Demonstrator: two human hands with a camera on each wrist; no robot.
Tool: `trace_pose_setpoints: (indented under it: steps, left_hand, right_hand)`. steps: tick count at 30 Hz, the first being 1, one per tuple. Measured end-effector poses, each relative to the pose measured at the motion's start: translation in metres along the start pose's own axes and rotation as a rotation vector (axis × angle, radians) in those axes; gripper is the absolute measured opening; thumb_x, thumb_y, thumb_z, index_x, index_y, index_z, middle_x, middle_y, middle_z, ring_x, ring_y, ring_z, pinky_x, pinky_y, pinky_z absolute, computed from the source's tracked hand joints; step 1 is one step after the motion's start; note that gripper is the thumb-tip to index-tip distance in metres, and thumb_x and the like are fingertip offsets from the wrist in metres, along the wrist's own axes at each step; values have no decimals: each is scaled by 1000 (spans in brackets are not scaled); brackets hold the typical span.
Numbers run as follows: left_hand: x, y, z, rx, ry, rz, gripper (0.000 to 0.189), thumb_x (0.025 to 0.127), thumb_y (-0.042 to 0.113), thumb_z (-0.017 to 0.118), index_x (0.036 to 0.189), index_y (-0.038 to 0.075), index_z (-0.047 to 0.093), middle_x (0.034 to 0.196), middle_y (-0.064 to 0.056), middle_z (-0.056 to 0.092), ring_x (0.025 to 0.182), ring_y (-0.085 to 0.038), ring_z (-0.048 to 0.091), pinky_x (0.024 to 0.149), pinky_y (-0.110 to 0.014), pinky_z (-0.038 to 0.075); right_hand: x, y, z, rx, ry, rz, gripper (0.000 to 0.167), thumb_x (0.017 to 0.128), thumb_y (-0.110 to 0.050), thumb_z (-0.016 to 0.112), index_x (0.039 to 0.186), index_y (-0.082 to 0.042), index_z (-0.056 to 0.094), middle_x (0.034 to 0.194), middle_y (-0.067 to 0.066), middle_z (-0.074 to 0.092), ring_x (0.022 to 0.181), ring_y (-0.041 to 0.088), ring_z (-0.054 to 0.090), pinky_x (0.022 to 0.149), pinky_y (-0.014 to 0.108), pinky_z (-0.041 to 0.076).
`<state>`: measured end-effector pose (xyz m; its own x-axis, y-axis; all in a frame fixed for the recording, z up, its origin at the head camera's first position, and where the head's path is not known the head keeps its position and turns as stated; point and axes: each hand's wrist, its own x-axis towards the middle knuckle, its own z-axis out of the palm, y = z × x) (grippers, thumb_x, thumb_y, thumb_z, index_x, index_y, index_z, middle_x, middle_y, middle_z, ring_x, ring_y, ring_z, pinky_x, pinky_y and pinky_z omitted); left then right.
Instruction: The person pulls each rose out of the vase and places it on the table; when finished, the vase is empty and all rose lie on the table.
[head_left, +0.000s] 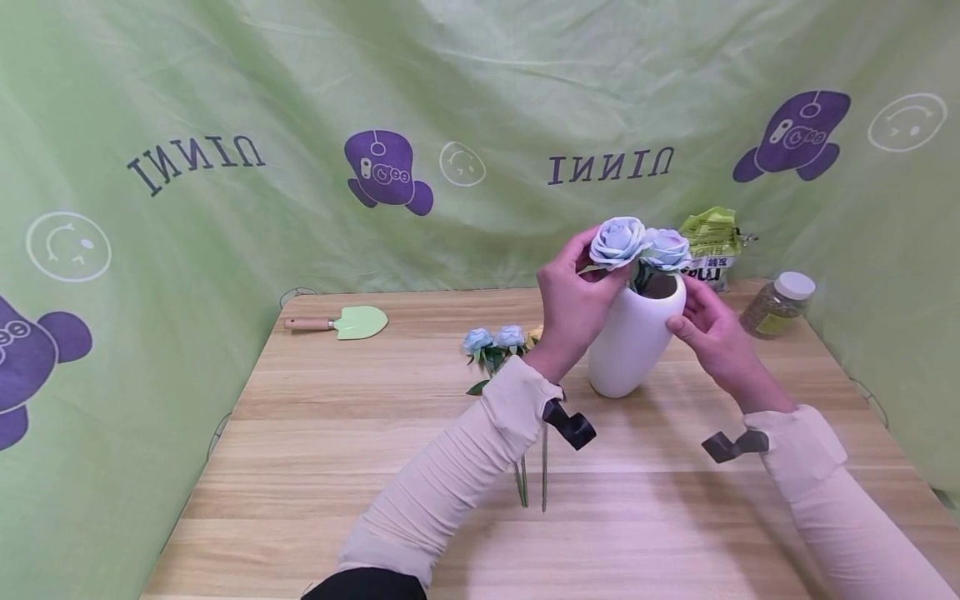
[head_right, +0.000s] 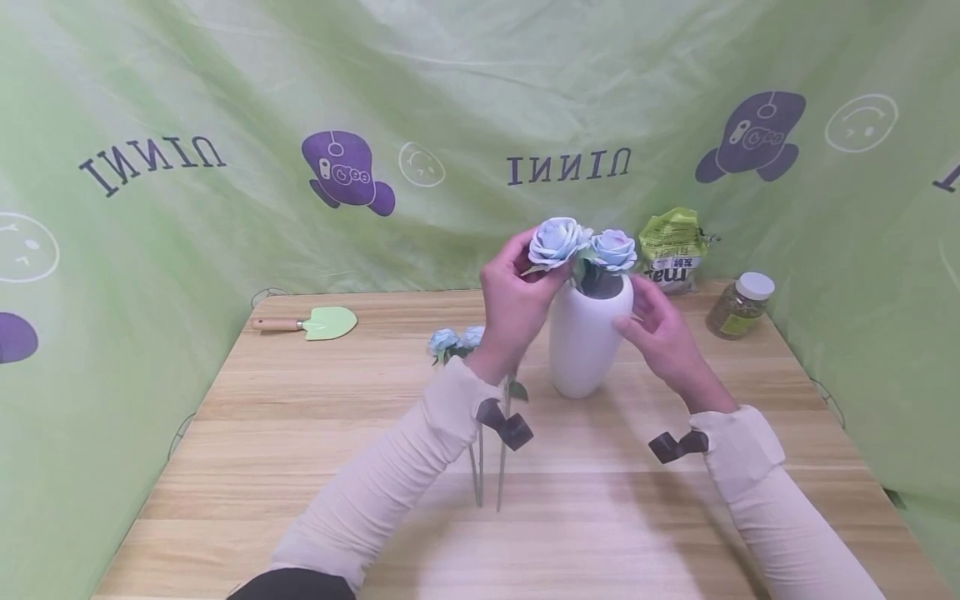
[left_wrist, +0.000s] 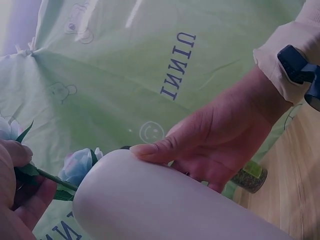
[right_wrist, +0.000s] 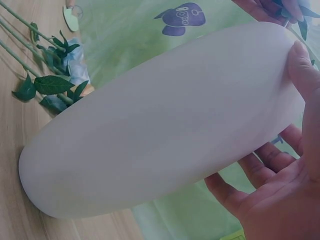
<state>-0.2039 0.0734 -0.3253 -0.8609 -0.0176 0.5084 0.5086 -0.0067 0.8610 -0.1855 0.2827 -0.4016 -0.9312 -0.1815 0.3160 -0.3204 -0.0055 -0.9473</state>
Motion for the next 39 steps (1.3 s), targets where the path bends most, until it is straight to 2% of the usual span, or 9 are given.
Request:
trace_pose_setpoints:
  steps: [7, 15, 27, 39]
  left_hand:
    - [2, 0, -2, -71, 28, -25, 46, 82, 1, 80, 125, -4, 65, 118, -22, 71, 105, -27, 72, 83, -16, 61]
    - [3, 0, -1, -130, 52, -48, 46, 82, -1, 80, 125, -4, 64, 119, -24, 71, 105, -24, 72, 84, -19, 61]
    - [7, -1, 0, -96, 56, -44, 46, 83, 3, 80, 126, -1, 64, 121, -20, 71, 105, -18, 71, 84, -18, 61]
    - [11, 2, 3, -87, 43, -17, 45, 83, 3, 80, 126, -1, 65, 121, -19, 72, 105, -18, 72, 84, -17, 61]
  right_hand:
    - [0, 0, 0, -2, 3, 5, 60, 100, -3, 57, 154, -2, 30, 134, -17, 53, 122, -7, 54, 99, 5, 48]
    - [-1, 0, -1, -27, 6, 19, 62, 100, -4, 57, 155, -1, 28, 133, -17, 53, 122, -8, 54, 98, 5, 48]
    - [0, 2, -1, 11, 0, -28, 58, 99, -2, 57, 152, -1, 33, 133, -17, 56, 122, -6, 55, 99, 6, 48]
    - [0, 1, -1, -3, 2, -10, 61, 99, -1, 58, 153, 2, 30, 132, -17, 56, 122, -6, 54, 99, 6, 49]
